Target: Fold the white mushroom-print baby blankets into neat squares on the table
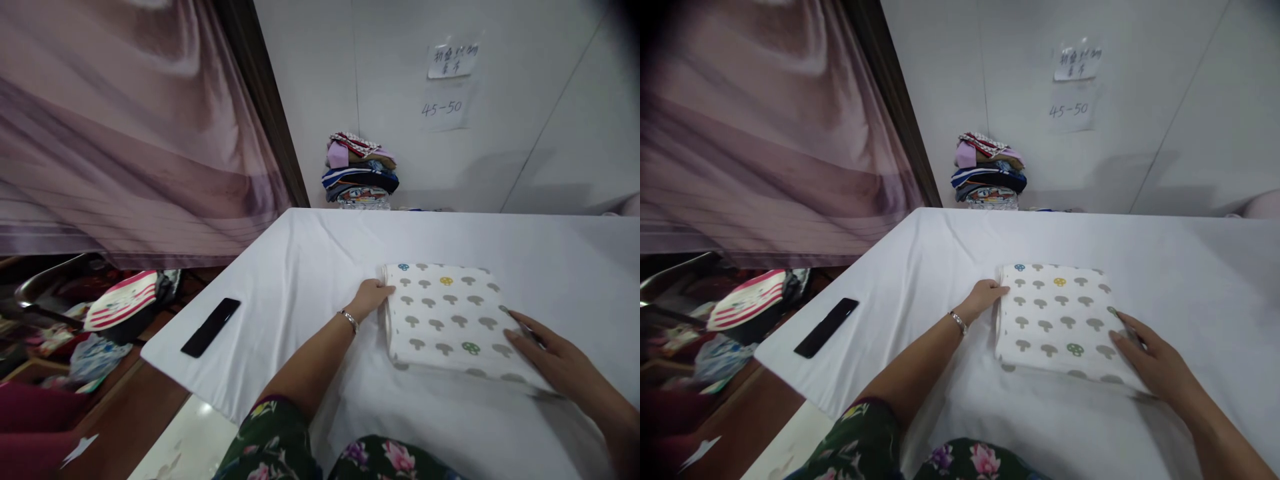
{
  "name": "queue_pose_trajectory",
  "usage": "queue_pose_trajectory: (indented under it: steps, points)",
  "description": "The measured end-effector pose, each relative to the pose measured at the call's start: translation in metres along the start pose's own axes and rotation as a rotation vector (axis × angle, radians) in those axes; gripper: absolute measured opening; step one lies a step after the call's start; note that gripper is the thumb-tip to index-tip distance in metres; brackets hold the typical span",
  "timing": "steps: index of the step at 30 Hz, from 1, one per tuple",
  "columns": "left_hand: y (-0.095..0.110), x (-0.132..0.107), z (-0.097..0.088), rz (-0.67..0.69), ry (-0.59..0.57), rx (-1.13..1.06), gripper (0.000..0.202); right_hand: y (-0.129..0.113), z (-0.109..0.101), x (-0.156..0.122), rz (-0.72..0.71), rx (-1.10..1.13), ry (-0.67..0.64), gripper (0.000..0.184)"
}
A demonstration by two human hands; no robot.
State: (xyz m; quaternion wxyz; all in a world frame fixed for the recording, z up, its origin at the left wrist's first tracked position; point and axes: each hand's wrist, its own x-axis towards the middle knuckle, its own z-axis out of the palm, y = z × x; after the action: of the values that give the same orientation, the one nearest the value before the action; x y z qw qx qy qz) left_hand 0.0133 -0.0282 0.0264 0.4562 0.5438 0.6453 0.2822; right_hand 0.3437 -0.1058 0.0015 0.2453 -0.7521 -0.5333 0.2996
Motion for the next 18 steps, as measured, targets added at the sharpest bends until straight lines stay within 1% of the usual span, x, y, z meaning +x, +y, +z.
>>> queue_pose_trajectory:
  steps: [3,7,8,12,15,18]
  points:
    - [0.002,-0.005,0.0,-0.034,-0.06,-0.079,0.031,0.0,-0.001,0.0,-0.005,-0.011,0.001,0.061]
    - [0.007,-0.016,-0.003,-0.032,-0.139,-0.056,0.04,-0.002,-0.002,-0.002,-0.012,-0.018,0.0,0.06]
    - [0.007,-0.019,-0.004,-0.027,-0.142,-0.055,0.04,-0.004,-0.002,-0.003,-0.012,-0.018,0.005,0.06]
    - [0.003,-0.026,-0.005,-0.03,-0.081,-0.079,0.037,-0.009,-0.004,-0.006,-0.024,-0.013,0.006,0.057]
    - [-0.006,-0.027,-0.002,-0.059,-0.082,-0.074,0.035,-0.011,-0.004,-0.006,-0.03,-0.021,-0.003,0.058]
    - [-0.012,-0.028,0.002,-0.034,-0.058,-0.019,0.031,-0.009,-0.004,-0.005,-0.046,-0.041,-0.001,0.06]
